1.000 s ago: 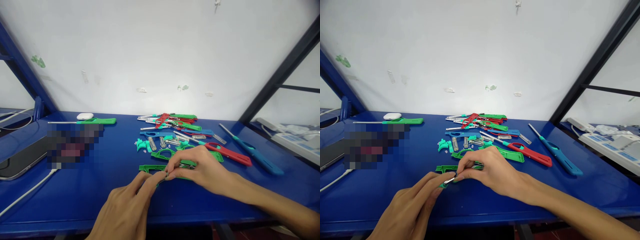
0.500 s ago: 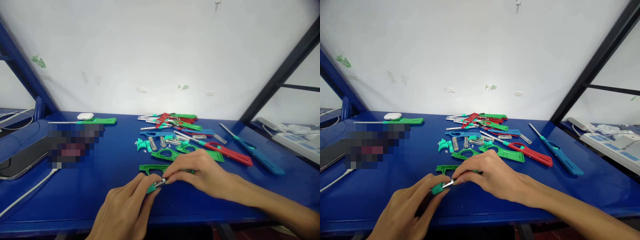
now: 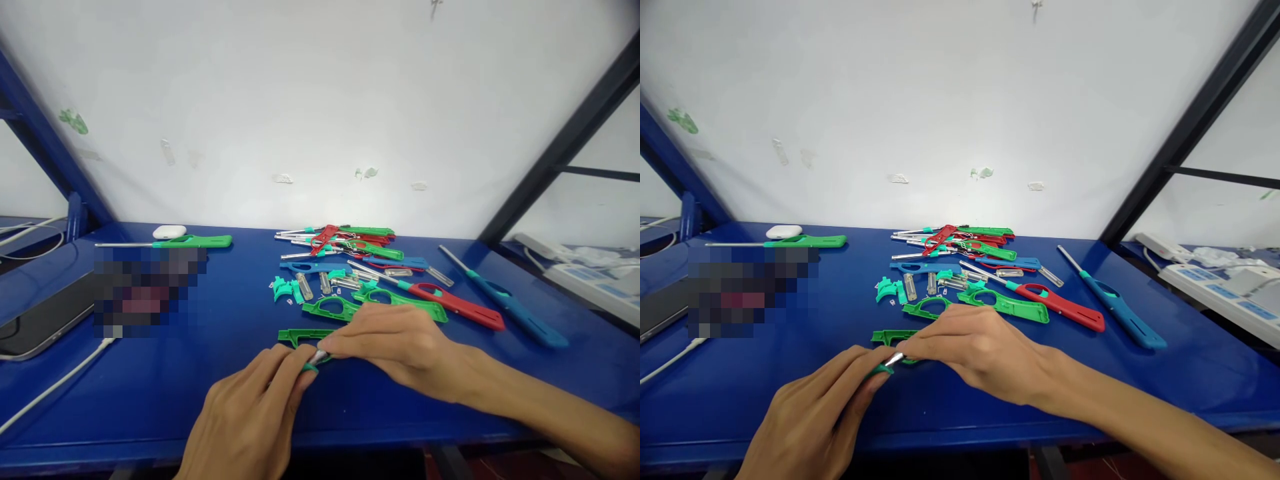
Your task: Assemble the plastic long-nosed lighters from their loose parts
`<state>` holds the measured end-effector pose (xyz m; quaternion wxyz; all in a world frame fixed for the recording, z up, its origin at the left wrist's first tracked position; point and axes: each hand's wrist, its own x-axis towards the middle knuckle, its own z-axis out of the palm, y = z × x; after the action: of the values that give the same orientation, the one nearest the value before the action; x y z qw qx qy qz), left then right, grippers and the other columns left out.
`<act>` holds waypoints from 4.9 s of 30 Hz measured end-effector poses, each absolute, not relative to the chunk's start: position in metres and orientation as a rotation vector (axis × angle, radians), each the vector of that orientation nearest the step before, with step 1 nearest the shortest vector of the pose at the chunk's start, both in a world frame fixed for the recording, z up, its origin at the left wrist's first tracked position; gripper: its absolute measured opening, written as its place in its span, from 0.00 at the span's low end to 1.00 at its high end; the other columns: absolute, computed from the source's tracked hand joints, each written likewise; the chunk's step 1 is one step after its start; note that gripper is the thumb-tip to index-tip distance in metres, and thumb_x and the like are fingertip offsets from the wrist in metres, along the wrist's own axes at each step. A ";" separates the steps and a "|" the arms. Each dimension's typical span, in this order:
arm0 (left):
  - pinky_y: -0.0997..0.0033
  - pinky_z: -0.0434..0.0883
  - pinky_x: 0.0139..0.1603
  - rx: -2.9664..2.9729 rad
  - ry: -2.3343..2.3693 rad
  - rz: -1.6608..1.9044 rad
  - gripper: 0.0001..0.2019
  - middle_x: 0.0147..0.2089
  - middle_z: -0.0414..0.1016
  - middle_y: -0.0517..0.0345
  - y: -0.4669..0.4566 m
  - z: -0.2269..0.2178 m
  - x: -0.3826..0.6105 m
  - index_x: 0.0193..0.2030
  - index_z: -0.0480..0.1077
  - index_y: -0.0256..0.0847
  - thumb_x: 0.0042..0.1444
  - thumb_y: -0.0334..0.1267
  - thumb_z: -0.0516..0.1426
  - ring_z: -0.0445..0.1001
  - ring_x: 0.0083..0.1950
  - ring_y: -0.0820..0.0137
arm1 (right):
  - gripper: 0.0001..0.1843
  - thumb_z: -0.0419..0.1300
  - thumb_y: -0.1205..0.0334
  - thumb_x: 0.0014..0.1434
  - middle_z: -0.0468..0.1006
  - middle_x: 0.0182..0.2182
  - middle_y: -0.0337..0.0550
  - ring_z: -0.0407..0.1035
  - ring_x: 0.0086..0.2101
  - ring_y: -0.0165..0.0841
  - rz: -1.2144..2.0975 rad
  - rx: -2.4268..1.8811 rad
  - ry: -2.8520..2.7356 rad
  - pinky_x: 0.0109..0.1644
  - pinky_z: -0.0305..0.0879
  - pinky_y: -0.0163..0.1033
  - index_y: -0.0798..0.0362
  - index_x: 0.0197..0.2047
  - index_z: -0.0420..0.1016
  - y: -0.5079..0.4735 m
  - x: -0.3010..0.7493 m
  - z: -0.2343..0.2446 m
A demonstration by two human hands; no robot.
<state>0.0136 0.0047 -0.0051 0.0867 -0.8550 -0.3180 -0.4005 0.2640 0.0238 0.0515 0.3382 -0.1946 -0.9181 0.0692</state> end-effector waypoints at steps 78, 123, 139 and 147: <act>0.80 0.66 0.31 -3.092 -1.270 -1.341 0.14 0.29 0.69 0.70 0.005 0.016 0.006 0.40 0.67 0.47 0.77 0.37 0.46 0.69 0.26 0.78 | 0.13 0.73 0.65 0.63 0.86 0.40 0.41 0.78 0.36 0.26 0.497 -0.621 -2.285 0.40 0.72 0.29 0.56 0.51 0.83 0.031 0.269 0.063; 0.76 0.74 0.38 -2.713 -1.184 -1.092 0.11 0.48 0.79 0.64 0.015 0.012 -0.009 0.59 0.71 0.52 0.76 0.38 0.53 0.82 0.37 0.73 | 0.08 0.61 0.61 0.74 0.86 0.41 0.39 0.80 0.37 0.28 0.251 -0.775 -2.381 0.41 0.72 0.32 0.51 0.50 0.82 0.044 0.245 0.040; 0.71 0.76 0.45 -2.806 -1.288 -1.058 0.14 0.46 0.80 0.58 0.043 0.006 -0.024 0.51 0.80 0.47 0.71 0.35 0.52 0.81 0.43 0.68 | 0.05 0.63 0.61 0.71 0.86 0.39 0.40 0.75 0.33 0.32 0.103 -1.088 -2.574 0.32 0.49 0.39 0.51 0.45 0.81 0.050 0.208 0.047; 0.68 0.77 0.46 -2.800 -1.299 -1.035 0.15 0.47 0.80 0.57 0.043 0.006 -0.024 0.53 0.81 0.49 0.72 0.35 0.52 0.81 0.45 0.66 | 0.08 0.59 0.61 0.72 0.84 0.38 0.39 0.73 0.32 0.32 0.086 -1.148 -2.618 0.32 0.47 0.41 0.49 0.46 0.80 0.045 0.208 0.049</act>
<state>-0.0243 0.0426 0.0058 -0.0569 -0.8586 -0.3984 -0.3175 0.2079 0.0447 0.0494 0.1405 -0.3973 -0.9064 0.0298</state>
